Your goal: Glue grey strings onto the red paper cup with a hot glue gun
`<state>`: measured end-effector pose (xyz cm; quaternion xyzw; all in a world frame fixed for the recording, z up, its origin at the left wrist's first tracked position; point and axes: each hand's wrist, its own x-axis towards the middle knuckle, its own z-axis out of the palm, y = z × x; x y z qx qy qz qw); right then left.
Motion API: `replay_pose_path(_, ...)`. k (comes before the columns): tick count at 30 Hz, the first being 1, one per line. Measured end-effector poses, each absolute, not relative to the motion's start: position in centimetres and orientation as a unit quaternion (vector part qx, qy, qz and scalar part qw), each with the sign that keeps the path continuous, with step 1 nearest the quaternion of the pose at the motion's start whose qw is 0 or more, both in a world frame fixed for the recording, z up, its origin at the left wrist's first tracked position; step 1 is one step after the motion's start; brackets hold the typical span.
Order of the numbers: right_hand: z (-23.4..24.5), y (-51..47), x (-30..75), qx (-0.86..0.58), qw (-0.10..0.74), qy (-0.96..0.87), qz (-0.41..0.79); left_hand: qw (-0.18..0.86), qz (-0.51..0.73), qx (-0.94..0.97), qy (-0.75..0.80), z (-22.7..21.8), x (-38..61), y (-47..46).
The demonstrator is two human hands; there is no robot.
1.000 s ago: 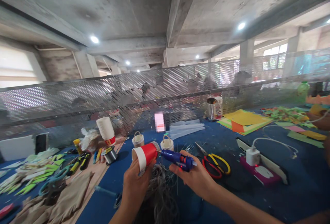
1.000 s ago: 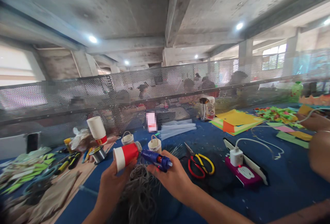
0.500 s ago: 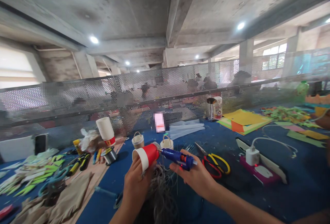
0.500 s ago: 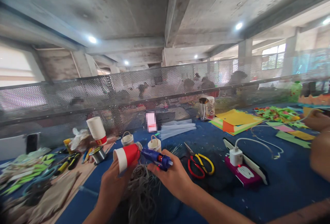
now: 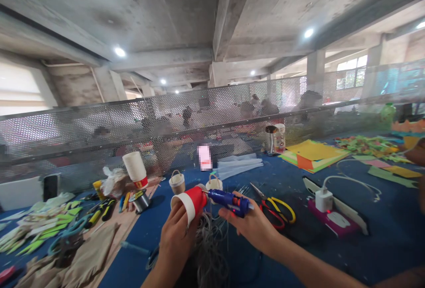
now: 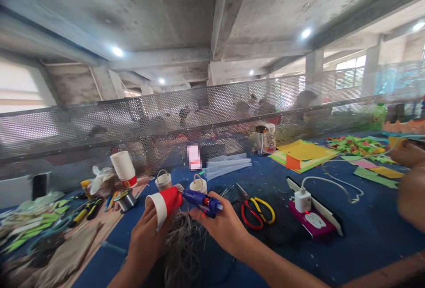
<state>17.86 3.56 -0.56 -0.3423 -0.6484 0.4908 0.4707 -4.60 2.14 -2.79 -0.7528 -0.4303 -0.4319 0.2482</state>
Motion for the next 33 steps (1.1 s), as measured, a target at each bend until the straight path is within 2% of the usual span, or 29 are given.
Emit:
replay_pose_path(12,-0.29,3.85,17.96,-0.363,0.455,-0.666,0.467,0.351,-0.333,-0.795,-0.367,-2.09,-4.61,1.66)
replay_pose_path(18,-0.09,3.84,17.95,-0.364,0.453,-0.657,0.480,0.366,-0.313,-0.799,-0.361,-1.87,-4.13,1.22)
replay_pose_path(25,0.12,3.78,18.04,-0.379,0.437,-0.657,0.483,0.371,-0.316,-0.787,-0.378,-1.93,-4.61,1.74)
replay_pose_path(33,-0.11,3.76,18.08,-0.386,0.427,-0.662,0.481,0.332,-0.377,-0.756,-0.419,-2.33,-5.05,2.06)
